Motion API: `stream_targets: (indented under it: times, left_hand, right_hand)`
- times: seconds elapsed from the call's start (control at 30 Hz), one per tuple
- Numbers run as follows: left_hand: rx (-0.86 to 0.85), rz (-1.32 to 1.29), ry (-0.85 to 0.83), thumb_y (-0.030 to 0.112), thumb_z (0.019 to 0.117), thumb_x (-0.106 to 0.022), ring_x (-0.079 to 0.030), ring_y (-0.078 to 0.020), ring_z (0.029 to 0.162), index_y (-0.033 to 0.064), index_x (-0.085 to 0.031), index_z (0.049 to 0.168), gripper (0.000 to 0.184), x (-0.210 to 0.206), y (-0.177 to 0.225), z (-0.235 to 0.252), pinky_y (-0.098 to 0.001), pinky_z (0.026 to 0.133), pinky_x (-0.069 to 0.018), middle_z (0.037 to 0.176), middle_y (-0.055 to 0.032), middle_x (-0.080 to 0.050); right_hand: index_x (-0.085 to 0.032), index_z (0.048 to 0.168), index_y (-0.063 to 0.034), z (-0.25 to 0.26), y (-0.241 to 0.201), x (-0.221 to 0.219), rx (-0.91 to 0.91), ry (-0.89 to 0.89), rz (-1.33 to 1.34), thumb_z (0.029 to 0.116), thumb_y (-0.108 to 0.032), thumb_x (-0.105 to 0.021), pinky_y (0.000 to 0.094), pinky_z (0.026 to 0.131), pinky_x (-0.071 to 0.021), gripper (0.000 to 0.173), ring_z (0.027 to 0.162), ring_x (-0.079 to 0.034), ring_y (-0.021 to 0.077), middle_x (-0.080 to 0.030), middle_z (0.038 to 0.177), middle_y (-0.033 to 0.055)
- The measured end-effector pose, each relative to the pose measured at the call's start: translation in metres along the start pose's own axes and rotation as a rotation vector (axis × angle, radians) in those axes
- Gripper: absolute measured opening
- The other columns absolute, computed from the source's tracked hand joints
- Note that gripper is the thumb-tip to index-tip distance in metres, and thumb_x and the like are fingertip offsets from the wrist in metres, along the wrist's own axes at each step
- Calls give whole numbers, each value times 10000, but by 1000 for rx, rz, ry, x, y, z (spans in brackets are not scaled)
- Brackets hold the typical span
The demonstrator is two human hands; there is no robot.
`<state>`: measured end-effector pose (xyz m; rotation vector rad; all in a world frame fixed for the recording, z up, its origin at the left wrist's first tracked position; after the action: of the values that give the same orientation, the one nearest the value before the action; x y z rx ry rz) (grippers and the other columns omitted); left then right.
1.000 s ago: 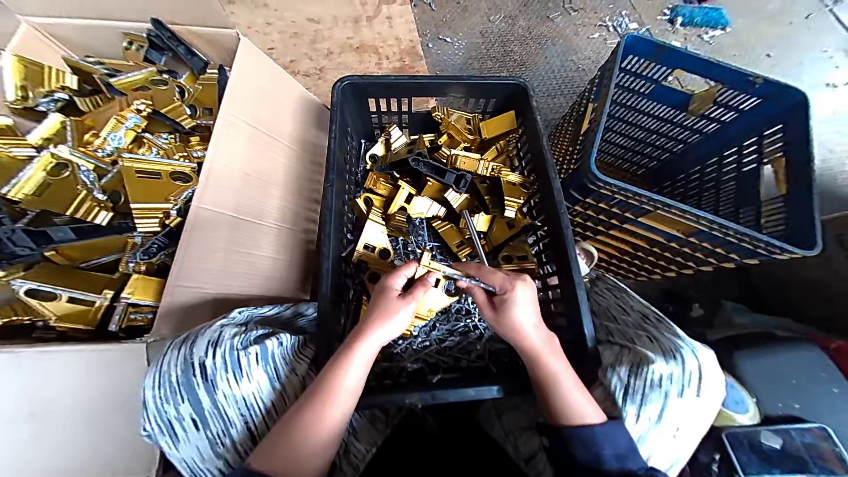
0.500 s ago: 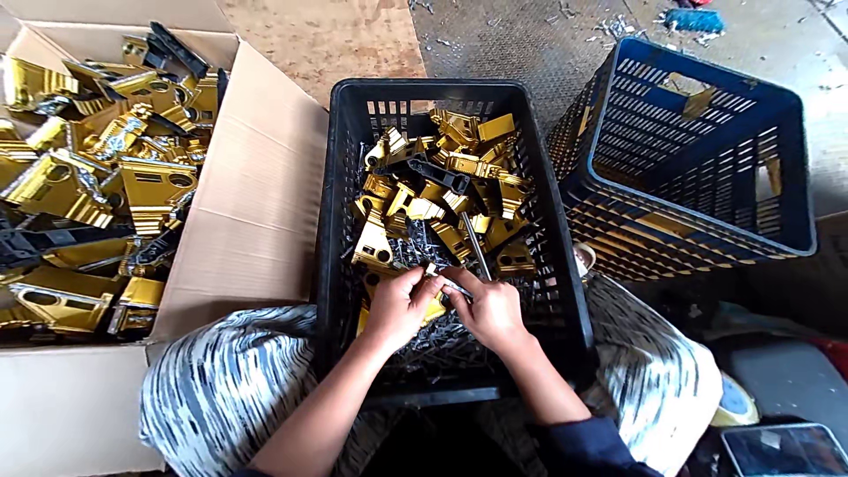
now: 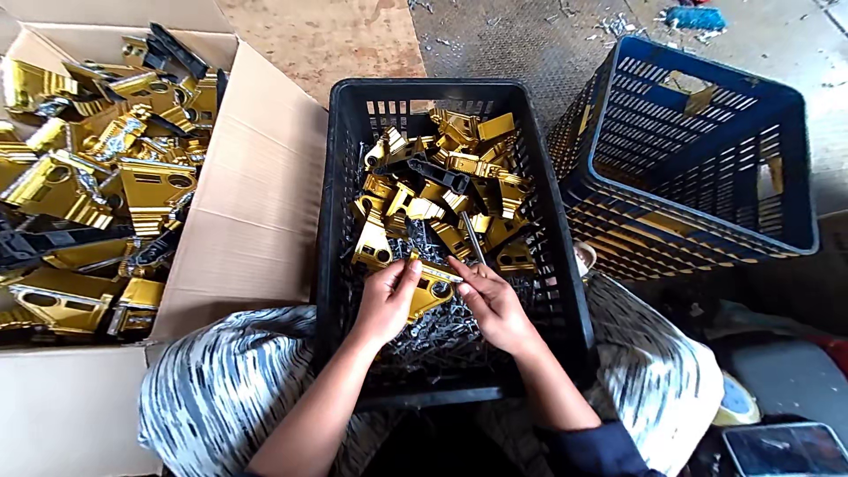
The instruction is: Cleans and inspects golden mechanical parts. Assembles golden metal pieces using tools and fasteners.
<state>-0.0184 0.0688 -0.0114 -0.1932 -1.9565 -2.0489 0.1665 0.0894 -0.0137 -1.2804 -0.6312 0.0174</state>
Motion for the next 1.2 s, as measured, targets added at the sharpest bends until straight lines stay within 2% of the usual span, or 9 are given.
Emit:
stream_targets:
  times: [0.3, 0.4, 0.5, 0.63, 0.73, 0.83, 0.93, 1.03, 1.2]
  left_hand:
    - [-41, -138, -97, 229, 1067, -465, -561, -7, 651, 107, -668, 837, 330, 5, 3, 6, -203, 633, -490, 697, 68, -583]
    - [49, -510, -305, 298, 1069, -445, -686, -22, 843, 187, -729, 873, 363, -15, 5, -5, -245, 799, -586, 864, 69, -728]
    - [214, -687, -363, 316, 1076, -396, -697, -52, 947, 161, -734, 1018, 377, -33, -2, -16, -273, 882, -583, 972, 32, -747]
    - [202, -325, -343, 295, 1092, -396, -659, -66, 1049, 79, -642, 1267, 371, -26, -6, -6, -295, 941, -556, 1143, -7, -696]
    - [180, -87, -294, 257, 969, -690, -609, -185, 1242, 122, -437, 1516, 617, -19, -13, 3, -385, 1011, -550, 1485, -95, -515]
    - [208, -130, -388, 243, 845, -807, -684, -134, 1091, 86, -479, 1467, 720, -37, -13, -12, -358, 956, -583, 1257, -72, -678]
    - [222, -232, -418, 109, 867, -720, -700, -102, 970, 29, -573, 1322, 485, -42, -11, -17, -319, 890, -588, 1068, -57, -722]
    - [239, -365, -477, 61, 849, -710, -704, -124, 968, 6, -599, 1289, 457, -40, -11, -17, -314, 883, -593, 1075, -67, -725]
    - [287, -453, -530, 36, 840, -689, -701, -130, 973, -28, -573, 1310, 489, -51, -21, -22, -313, 884, -589, 1079, -78, -721]
  right_hand:
    - [-751, 1236, -84, 1, 5, 2, -63, -52, 357, 945, -237, -708, 276, 856, -597, 332, 1075, -648, 119, -643, 1259, 62]
    - [-441, 1559, -97, 0, -8, -15, -33, -253, 688, 784, -568, -827, 369, 1030, -554, 985, 1359, -520, 176, -393, 1601, 72]
    - [-132, 1643, -127, 2, -25, -25, 35, -260, 929, 767, -427, -879, 380, 1038, -532, 1190, 1212, -627, 170, -570, 1441, 80]
    - [-262, 1578, -123, 1, -22, -15, 98, -30, 596, 720, -221, -926, 428, 972, -593, 1089, 1138, -670, 215, -629, 1308, 105]
    - [-436, 1471, -22, -6, -26, -14, 283, 106, -113, 696, -387, -928, 452, 952, -581, 988, 1134, -647, 270, -627, 1252, 187]
    - [-525, 1396, -24, -7, -28, -25, 340, 129, -385, 666, -604, -872, 490, 879, -573, 994, 1014, -671, 310, -678, 1105, 168]
    - [-564, 1420, -59, 0, -20, -24, 161, 8, -144, 707, -641, -830, 430, 928, -561, 958, 1067, -653, 224, -696, 1172, 105]
    - [-702, 1297, -82, 3, -6, -18, -23, -105, 176, 916, -249, -760, 313, 892, -569, 420, 998, -661, 117, -724, 1106, 48]
    - [-684, 1035, -10, 4, 3, -17, -73, -83, 307, 921, -11, -669, 275, 826, -600, 115, 873, -711, 71, -748, 938, 37]
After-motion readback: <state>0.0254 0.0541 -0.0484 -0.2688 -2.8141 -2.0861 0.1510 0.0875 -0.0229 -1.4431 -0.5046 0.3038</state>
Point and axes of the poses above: each hand's wrist, its own z-axis towards the middle knuckle, its own x-axis out of the back of the hand, y = z × x, the point moved 8 cm from there along z, towards the middle knuckle
